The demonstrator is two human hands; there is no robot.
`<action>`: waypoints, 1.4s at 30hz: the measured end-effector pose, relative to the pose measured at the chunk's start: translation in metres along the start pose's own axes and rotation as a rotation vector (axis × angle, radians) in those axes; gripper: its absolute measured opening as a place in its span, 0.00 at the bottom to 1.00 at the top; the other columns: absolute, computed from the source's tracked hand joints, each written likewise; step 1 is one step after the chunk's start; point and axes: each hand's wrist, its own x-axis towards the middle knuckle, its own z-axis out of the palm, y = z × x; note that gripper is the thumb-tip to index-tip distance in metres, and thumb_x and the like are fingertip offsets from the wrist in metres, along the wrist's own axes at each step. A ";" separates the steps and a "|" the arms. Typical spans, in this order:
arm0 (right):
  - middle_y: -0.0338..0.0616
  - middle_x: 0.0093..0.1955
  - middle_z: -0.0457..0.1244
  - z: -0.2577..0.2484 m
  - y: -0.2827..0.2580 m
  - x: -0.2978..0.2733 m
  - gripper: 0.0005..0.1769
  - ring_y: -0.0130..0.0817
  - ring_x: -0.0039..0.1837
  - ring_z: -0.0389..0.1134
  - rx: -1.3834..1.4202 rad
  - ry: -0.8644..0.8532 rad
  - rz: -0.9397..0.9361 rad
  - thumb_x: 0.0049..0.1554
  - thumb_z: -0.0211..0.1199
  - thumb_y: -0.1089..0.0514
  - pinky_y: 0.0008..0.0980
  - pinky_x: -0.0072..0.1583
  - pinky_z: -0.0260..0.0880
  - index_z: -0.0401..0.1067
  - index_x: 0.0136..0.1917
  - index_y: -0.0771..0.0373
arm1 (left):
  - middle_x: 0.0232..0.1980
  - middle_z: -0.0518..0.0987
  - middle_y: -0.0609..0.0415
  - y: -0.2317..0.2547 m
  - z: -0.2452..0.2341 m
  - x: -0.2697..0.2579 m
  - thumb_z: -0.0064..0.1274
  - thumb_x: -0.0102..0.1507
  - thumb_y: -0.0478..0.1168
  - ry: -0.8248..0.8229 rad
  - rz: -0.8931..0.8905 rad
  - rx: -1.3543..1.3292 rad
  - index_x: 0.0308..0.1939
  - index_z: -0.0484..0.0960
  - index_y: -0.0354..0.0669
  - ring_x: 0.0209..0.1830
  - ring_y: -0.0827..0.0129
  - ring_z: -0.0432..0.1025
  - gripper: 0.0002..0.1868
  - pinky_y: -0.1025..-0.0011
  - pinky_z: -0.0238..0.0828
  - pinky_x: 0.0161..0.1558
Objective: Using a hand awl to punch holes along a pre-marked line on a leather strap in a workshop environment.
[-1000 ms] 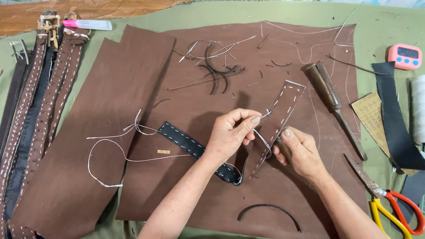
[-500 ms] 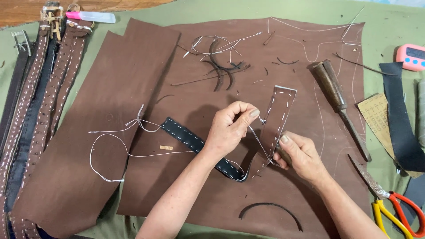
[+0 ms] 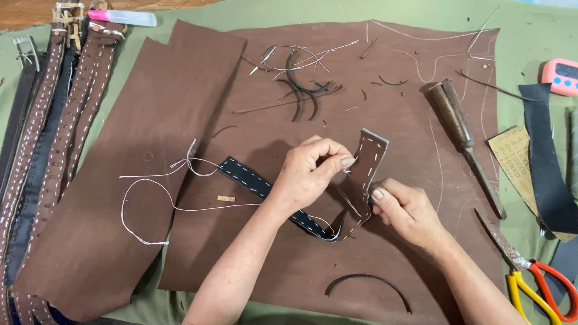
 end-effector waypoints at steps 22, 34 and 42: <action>0.48 0.16 0.57 0.012 -0.009 0.003 0.26 0.29 0.20 0.57 0.445 0.133 0.037 0.69 0.50 0.51 0.23 0.27 0.58 0.73 0.34 0.66 | 0.57 0.81 0.50 -0.038 0.042 -0.005 0.60 0.67 0.42 0.069 -0.215 -0.468 0.38 0.81 0.43 0.49 0.77 0.71 0.07 0.74 0.69 0.52; 0.51 0.24 0.62 0.007 0.011 0.001 0.22 0.30 0.20 0.62 0.515 0.100 0.018 0.68 0.52 0.54 0.28 0.23 0.63 0.72 0.36 0.65 | 0.41 0.84 0.55 -0.053 0.051 -0.003 0.65 0.60 0.32 0.076 -0.311 -0.747 0.51 0.81 0.41 0.37 0.84 0.73 0.16 0.83 0.72 0.43; 0.51 0.22 0.61 0.002 0.011 0.001 0.22 0.30 0.19 0.61 0.488 0.040 0.017 0.67 0.52 0.54 0.28 0.22 0.61 0.73 0.35 0.66 | 0.39 0.79 0.60 -0.012 0.034 -0.010 0.58 0.64 0.33 -0.132 -0.380 -0.858 0.57 0.83 0.40 0.37 0.84 0.70 0.16 0.85 0.76 0.41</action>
